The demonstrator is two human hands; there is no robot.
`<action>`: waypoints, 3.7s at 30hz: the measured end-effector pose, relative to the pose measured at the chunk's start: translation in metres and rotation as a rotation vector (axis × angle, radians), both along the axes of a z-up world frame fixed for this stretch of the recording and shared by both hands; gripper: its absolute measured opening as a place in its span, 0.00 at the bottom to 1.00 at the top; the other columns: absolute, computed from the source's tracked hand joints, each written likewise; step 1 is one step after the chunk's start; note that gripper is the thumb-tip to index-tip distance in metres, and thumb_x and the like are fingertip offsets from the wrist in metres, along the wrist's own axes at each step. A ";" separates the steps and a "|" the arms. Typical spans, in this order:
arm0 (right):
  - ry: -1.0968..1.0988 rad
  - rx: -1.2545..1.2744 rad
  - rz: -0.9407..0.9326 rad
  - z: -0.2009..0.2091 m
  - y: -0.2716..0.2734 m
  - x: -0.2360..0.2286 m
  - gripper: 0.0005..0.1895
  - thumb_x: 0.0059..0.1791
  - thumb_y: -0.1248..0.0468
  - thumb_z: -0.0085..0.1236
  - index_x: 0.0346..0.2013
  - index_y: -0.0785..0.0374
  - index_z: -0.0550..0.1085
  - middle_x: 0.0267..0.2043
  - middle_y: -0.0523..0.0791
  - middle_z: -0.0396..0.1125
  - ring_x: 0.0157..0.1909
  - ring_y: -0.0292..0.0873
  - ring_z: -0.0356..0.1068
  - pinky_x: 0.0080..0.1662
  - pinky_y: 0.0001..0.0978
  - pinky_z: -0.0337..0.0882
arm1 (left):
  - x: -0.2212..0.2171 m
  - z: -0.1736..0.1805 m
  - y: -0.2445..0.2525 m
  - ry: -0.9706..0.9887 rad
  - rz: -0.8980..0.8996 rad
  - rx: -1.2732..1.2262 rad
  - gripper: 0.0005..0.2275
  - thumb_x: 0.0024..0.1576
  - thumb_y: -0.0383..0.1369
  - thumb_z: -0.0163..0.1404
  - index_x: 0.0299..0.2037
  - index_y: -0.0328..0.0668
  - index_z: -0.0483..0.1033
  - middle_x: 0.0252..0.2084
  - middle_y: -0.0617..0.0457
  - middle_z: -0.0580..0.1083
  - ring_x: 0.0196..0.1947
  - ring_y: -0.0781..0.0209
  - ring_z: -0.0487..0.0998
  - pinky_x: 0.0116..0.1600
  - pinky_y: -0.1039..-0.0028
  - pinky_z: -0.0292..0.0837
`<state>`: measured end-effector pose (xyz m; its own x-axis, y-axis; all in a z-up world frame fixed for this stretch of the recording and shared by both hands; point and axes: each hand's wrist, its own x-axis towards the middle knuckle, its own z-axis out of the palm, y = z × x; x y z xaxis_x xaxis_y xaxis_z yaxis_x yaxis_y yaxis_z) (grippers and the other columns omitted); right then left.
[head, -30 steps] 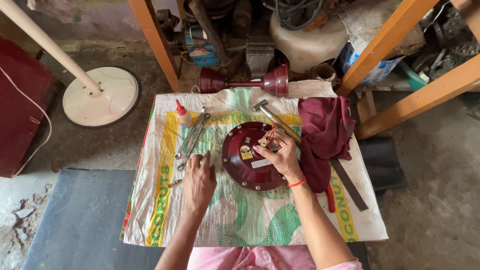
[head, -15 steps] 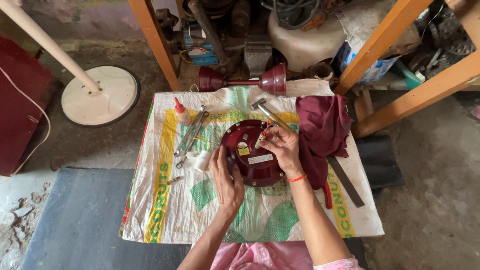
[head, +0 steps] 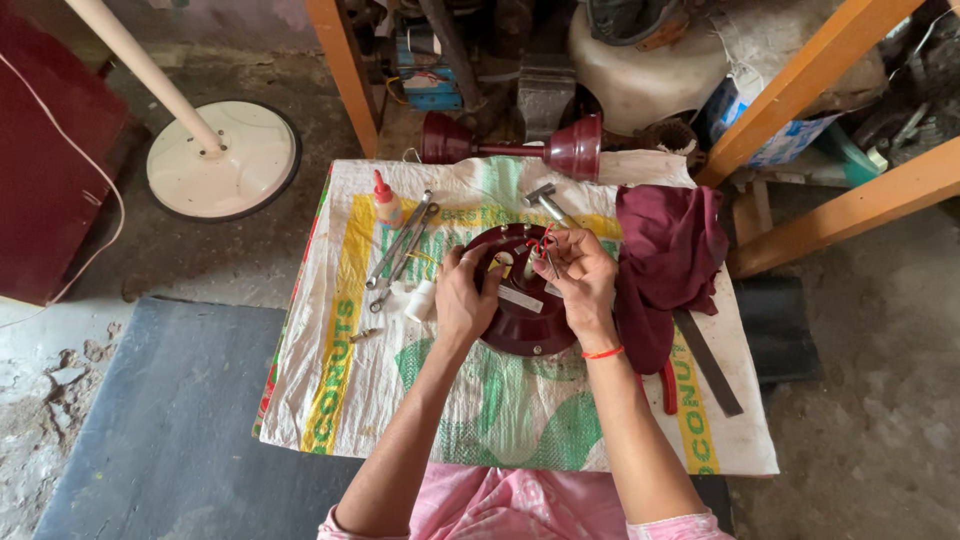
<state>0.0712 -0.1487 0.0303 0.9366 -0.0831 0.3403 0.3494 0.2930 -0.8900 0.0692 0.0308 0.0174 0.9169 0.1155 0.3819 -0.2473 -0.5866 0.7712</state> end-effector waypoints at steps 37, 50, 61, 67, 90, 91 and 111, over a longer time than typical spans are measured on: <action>-0.043 -0.660 0.054 0.065 -0.002 0.041 0.13 0.47 0.66 0.70 0.26 0.67 0.73 0.24 0.39 0.65 0.29 0.28 0.59 0.31 0.25 0.60 | 0.004 0.033 -0.016 0.004 -0.364 -0.095 0.19 0.59 0.41 0.59 0.29 0.32 0.66 0.26 0.42 0.67 0.26 0.42 0.67 0.35 0.59 0.66; 0.069 -0.573 -0.608 -0.004 -0.111 0.154 0.14 0.44 0.65 0.72 0.38 0.67 0.76 0.33 0.46 0.73 0.34 0.38 0.72 0.37 0.33 0.71 | -0.002 0.045 -0.023 -0.073 -0.358 -0.122 0.11 0.57 0.37 0.59 0.36 0.35 0.80 0.32 0.42 0.76 0.35 0.42 0.78 0.40 0.60 0.73; 0.029 -0.739 -0.617 -0.044 -0.093 0.183 0.10 0.41 0.69 0.71 0.32 0.68 0.77 0.29 0.47 0.75 0.30 0.40 0.75 0.36 0.32 0.73 | 0.000 0.043 -0.020 0.095 -0.310 -0.067 0.13 0.56 0.38 0.62 0.34 0.32 0.81 0.27 0.39 0.73 0.30 0.42 0.76 0.40 0.60 0.72; -0.063 -0.722 -0.527 -0.008 -0.055 0.141 0.06 0.43 0.71 0.68 0.31 0.68 0.77 0.28 0.47 0.75 0.28 0.37 0.74 0.33 0.30 0.71 | 0.000 0.045 -0.022 -0.141 -0.357 -0.132 0.10 0.56 0.36 0.60 0.38 0.35 0.82 0.32 0.41 0.76 0.36 0.43 0.78 0.44 0.62 0.73; -0.057 -1.079 -0.207 -0.004 -0.049 0.069 0.10 0.51 0.66 0.56 0.44 0.65 0.80 0.44 0.51 0.76 0.44 0.55 0.74 0.49 0.42 0.72 | -0.001 0.040 -0.025 -0.042 -0.366 -0.157 0.09 0.55 0.33 0.60 0.41 0.37 0.82 0.40 0.45 0.81 0.42 0.48 0.83 0.47 0.66 0.75; -0.095 -1.093 -0.216 -0.006 -0.047 0.070 0.10 0.51 0.66 0.56 0.44 0.66 0.80 0.44 0.51 0.76 0.45 0.55 0.74 0.50 0.43 0.72 | -0.001 0.039 -0.024 -0.023 -0.368 -0.170 0.09 0.55 0.33 0.60 0.41 0.38 0.83 0.40 0.46 0.81 0.42 0.49 0.83 0.47 0.66 0.76; -0.049 -0.676 -1.509 -0.077 -0.271 -0.146 0.10 0.63 0.73 0.42 0.55 0.73 0.70 0.46 0.57 0.73 0.47 0.47 0.72 0.51 0.37 0.74 | 0.001 0.035 -0.024 -0.062 -0.388 -0.134 0.09 0.54 0.31 0.60 0.42 0.37 0.81 0.41 0.47 0.81 0.43 0.50 0.83 0.49 0.67 0.76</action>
<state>-0.0751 -0.4197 -0.0472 0.1421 -0.6837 0.7158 -0.0292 -0.7257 -0.6874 0.0702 0.0071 0.0529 0.8778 -0.1818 0.4431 -0.4789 -0.3356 0.8112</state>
